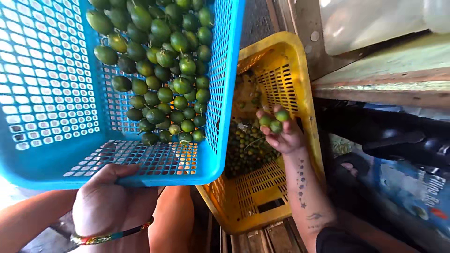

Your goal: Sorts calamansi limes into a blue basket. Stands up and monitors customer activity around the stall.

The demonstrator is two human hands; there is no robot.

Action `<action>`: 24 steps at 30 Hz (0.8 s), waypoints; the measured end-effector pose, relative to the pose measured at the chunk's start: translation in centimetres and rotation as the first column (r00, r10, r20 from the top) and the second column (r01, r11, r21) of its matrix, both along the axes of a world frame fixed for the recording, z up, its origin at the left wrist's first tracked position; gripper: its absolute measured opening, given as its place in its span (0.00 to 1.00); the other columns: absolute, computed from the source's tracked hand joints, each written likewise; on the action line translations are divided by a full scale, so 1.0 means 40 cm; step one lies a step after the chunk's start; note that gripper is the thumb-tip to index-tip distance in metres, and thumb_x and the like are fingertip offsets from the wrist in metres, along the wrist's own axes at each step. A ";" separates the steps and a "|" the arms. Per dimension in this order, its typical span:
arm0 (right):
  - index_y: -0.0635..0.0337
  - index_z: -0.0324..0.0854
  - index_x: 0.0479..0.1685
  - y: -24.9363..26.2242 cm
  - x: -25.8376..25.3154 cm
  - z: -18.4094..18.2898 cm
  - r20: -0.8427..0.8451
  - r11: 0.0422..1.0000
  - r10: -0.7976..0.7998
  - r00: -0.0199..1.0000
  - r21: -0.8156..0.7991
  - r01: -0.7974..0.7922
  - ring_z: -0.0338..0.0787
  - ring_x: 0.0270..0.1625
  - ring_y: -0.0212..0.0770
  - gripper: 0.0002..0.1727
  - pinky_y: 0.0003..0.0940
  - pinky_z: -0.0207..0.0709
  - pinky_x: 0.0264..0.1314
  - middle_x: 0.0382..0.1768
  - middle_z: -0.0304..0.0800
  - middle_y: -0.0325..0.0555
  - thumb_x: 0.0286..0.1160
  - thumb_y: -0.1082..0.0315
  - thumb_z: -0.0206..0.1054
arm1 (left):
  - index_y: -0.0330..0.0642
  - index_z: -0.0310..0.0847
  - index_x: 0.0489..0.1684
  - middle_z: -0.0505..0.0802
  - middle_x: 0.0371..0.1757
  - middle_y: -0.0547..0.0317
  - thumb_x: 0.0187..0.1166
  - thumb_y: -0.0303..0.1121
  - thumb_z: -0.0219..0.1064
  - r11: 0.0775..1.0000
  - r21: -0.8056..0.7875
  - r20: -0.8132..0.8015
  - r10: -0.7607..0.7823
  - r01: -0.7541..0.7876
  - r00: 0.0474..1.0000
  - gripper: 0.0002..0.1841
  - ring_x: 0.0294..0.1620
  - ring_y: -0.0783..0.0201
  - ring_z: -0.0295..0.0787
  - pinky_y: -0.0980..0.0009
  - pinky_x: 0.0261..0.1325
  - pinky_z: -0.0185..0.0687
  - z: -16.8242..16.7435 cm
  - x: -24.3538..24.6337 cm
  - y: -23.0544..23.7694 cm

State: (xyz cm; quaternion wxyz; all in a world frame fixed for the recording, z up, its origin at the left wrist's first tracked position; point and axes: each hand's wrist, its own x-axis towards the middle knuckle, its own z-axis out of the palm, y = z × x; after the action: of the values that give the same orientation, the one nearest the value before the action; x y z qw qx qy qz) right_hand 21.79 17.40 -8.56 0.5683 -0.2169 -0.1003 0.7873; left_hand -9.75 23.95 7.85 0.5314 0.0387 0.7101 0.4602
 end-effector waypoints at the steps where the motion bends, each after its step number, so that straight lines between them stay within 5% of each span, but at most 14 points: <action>1: 0.38 0.84 0.59 0.018 -0.003 0.034 -0.084 0.993 0.010 0.996 0.114 0.000 0.96 0.40 0.38 0.14 0.23 0.86 0.24 0.72 0.85 0.48 0.77 0.56 0.75 | 0.42 0.75 0.36 0.90 0.33 0.52 0.73 0.21 0.51 1.000 0.002 -0.007 -0.002 0.002 1.000 0.08 0.37 0.58 0.92 0.54 0.41 0.92 0.001 0.007 0.000; 6: 0.42 0.83 0.69 0.109 -0.042 0.210 -0.128 0.896 0.008 0.992 0.441 0.049 0.95 0.39 0.42 0.20 0.27 0.89 0.27 0.73 0.82 0.54 0.78 0.65 0.72 | 0.42 0.74 0.39 0.90 0.31 0.53 0.74 0.20 0.50 0.999 -0.030 -0.122 0.014 -0.018 0.992 0.09 0.32 0.60 0.92 0.58 0.34 0.91 0.019 0.052 0.006; 8: 0.48 0.80 0.71 0.141 -0.088 0.300 0.206 0.898 -0.121 0.971 0.440 0.019 0.96 0.37 0.39 0.22 0.27 0.89 0.23 0.74 0.83 0.52 0.78 0.66 0.72 | 0.41 0.75 0.39 0.89 0.32 0.52 0.74 0.21 0.52 0.999 -0.031 -0.108 0.022 -0.025 0.994 0.08 0.33 0.58 0.91 0.57 0.34 0.90 0.016 0.046 0.009; 11: 0.67 0.79 0.74 0.131 -0.152 0.356 0.638 0.920 -0.333 0.694 0.383 0.089 0.92 0.36 0.35 0.26 0.27 0.90 0.27 0.78 0.77 0.55 0.77 0.71 0.73 | 0.45 0.76 0.35 0.90 0.30 0.57 0.77 0.24 0.52 0.999 -0.035 -0.091 -0.035 0.032 0.995 0.08 0.32 0.62 0.90 0.60 0.35 0.90 -0.009 0.016 -0.008; 13: 0.60 0.79 0.66 0.077 -0.165 0.256 0.759 0.893 -0.435 0.485 0.294 0.341 0.92 0.35 0.35 0.14 0.30 0.91 0.32 0.67 0.86 0.49 0.87 0.69 0.63 | 0.46 0.76 0.38 0.90 0.33 0.56 0.78 0.24 0.52 0.999 -0.023 -0.063 -0.046 0.045 0.997 0.07 0.35 0.61 0.90 0.58 0.38 0.90 -0.029 -0.012 -0.013; 15: 0.55 0.78 0.60 -0.024 -0.180 0.078 0.926 0.850 -0.196 0.324 -0.005 0.527 0.90 0.38 0.36 0.12 0.34 0.90 0.39 0.50 0.88 0.41 0.84 0.64 0.68 | 0.44 0.76 0.37 0.89 0.33 0.54 0.78 0.23 0.52 1.000 -0.011 -0.012 -0.029 0.028 1.000 0.07 0.34 0.60 0.90 0.57 0.38 0.90 -0.039 -0.033 -0.014; 17: 0.62 0.81 0.56 -0.148 -0.209 -0.107 0.906 0.787 0.232 0.353 -0.388 0.479 0.92 0.40 0.43 0.18 0.42 0.90 0.43 0.46 0.91 0.50 0.74 0.63 0.76 | 0.41 0.75 0.35 0.89 0.30 0.52 0.79 0.23 0.50 0.999 -0.010 0.007 -0.039 0.039 0.999 0.08 0.32 0.59 0.90 0.58 0.36 0.90 -0.048 -0.050 -0.015; 19: 0.66 0.85 0.59 -0.236 -0.229 -0.209 0.721 0.699 0.634 0.280 -0.689 0.193 0.94 0.52 0.50 0.23 0.48 0.89 0.59 0.53 0.93 0.57 0.77 0.55 0.75 | 0.41 0.72 0.39 0.87 0.32 0.52 0.81 0.23 0.49 0.999 -0.017 0.009 -0.044 0.044 0.999 0.07 0.36 0.60 0.90 0.60 0.41 0.90 -0.050 -0.053 -0.016; 21: 0.61 0.89 0.59 -0.258 -0.231 -0.238 0.625 0.622 0.780 0.029 -0.780 0.065 0.92 0.62 0.54 0.26 0.55 0.81 0.70 0.55 0.94 0.57 0.84 0.46 0.66 | 0.40 0.73 0.44 0.89 0.38 0.50 0.83 0.25 0.48 0.999 -0.012 0.029 -0.038 0.038 0.999 0.08 0.43 0.57 0.91 0.55 0.48 0.91 -0.058 -0.067 -0.025; 24: 0.55 0.89 0.61 -0.248 -0.193 -0.273 0.754 0.786 0.617 -0.226 -0.601 0.144 0.84 0.72 0.58 0.17 0.59 0.76 0.76 0.66 0.87 0.56 0.86 0.56 0.64 | 0.38 0.74 0.50 0.89 0.47 0.47 0.83 0.26 0.47 0.996 -0.001 0.025 -0.084 0.084 0.996 0.10 0.51 0.53 0.90 0.48 0.57 0.87 -0.060 -0.071 -0.034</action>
State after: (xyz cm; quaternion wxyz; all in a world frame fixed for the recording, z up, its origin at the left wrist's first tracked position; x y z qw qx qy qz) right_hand 14.08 7.47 -19.47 0.0290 -0.8400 -0.3326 0.4277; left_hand -12.59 22.57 5.45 0.5591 0.0622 0.7018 0.4371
